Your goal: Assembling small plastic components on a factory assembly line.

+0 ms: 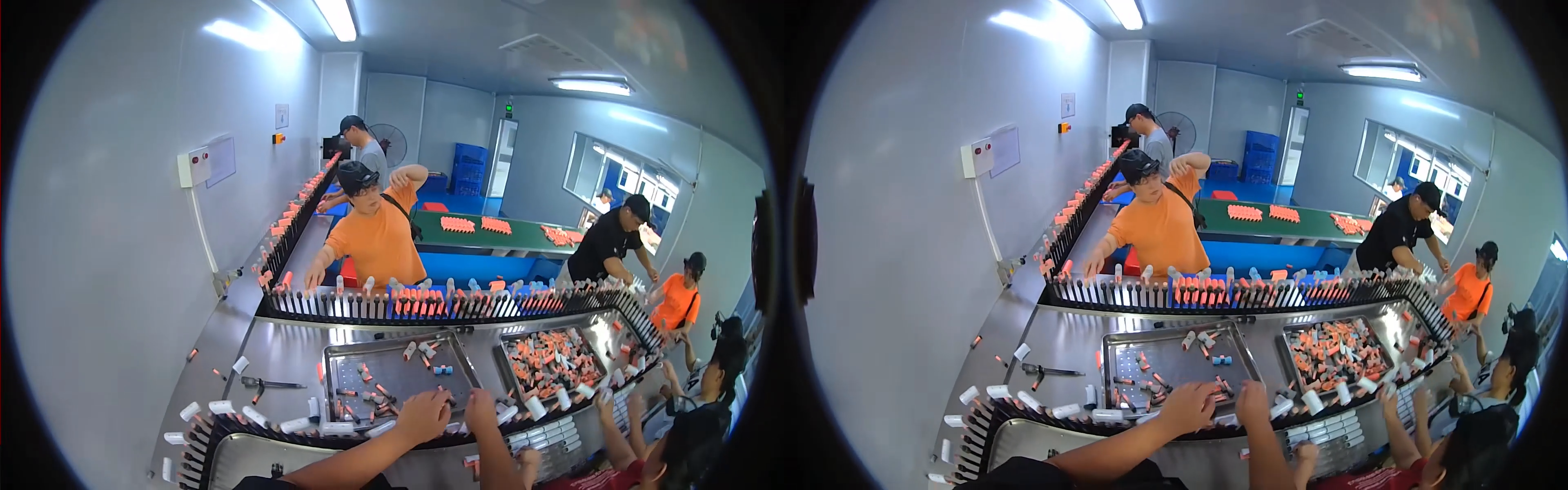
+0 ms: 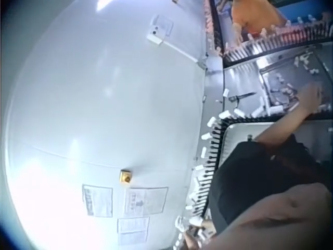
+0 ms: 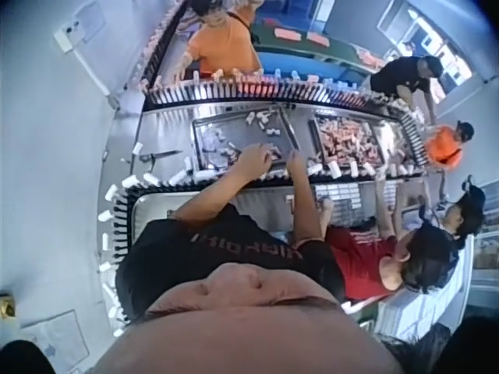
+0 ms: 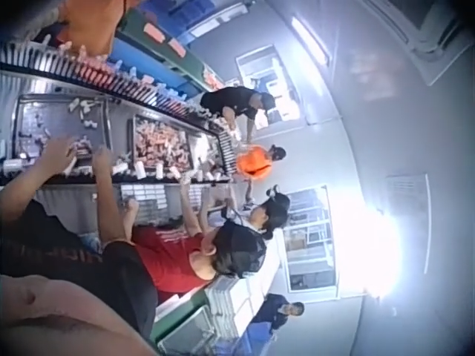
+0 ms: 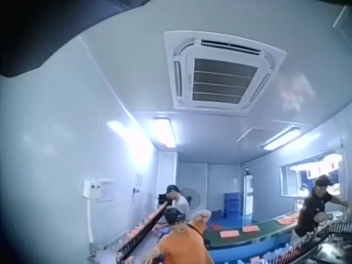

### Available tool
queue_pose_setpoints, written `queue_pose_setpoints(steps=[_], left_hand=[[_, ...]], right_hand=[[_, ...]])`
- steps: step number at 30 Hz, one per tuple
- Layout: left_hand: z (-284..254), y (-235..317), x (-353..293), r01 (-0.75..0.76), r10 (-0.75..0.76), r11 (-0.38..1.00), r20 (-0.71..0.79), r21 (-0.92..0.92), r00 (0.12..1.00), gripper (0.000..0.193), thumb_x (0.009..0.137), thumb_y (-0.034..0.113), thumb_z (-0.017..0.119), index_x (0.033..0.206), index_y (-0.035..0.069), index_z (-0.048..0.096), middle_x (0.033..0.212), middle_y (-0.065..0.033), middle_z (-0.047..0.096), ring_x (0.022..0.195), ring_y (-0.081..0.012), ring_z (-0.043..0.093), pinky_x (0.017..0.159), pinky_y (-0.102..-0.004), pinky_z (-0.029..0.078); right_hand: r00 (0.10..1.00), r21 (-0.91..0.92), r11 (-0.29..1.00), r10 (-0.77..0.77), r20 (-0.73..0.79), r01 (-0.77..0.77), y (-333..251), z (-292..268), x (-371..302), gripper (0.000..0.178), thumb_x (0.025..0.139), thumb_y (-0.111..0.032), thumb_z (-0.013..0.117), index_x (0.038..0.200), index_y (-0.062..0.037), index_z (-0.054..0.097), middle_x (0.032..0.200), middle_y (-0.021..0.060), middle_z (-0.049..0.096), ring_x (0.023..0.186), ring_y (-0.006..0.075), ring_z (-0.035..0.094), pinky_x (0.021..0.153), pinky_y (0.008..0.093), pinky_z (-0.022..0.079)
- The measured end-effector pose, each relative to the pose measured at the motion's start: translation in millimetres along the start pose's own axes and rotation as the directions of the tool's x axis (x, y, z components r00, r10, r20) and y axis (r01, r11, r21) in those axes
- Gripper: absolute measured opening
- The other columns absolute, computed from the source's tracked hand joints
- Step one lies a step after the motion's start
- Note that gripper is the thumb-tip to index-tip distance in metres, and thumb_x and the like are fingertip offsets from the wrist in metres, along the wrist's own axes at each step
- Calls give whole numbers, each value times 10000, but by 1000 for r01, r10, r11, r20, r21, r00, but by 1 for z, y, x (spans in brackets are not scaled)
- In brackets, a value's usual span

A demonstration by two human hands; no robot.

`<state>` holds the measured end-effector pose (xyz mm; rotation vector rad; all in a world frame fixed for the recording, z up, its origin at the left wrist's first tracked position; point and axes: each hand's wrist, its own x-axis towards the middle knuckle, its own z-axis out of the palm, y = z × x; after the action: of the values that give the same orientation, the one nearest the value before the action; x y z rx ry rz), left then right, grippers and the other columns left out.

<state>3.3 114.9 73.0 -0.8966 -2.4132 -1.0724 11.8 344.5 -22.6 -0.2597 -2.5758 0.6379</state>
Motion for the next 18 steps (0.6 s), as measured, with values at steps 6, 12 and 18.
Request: queue_pose_setpoints(steps=[6,12,18], left_hand=[[34,-68,-57,160,-233,925,181,344,956,314,933,296,590,1157,82,644,1058,-161,693,996,-345,677,858,-537,523],[20,0,-6,-22,14,998,133,59,991,294,898,255,594,1149,112,652,1038,-104,683,977,-333,663,833,-485,523],[51,-64,-43,213,-328,924,375,316,867,362,903,308,579,1165,73,660,1082,-154,694,1020,-369,674,896,-523,520]], right_hand=[[986,188,978,-62,-154,91,-67,-57,20,199,905,-81,543,1054,-59,672,928,170,684,924,397,647,837,510,504],[997,-37,998,-54,-56,52,-9,-7,-5,131,844,-138,609,897,-104,723,909,125,696,903,355,658,785,506,482],[972,116,983,-119,-202,144,-54,-82,21,107,817,-79,601,855,-64,700,874,135,711,853,369,670,775,489,483]])
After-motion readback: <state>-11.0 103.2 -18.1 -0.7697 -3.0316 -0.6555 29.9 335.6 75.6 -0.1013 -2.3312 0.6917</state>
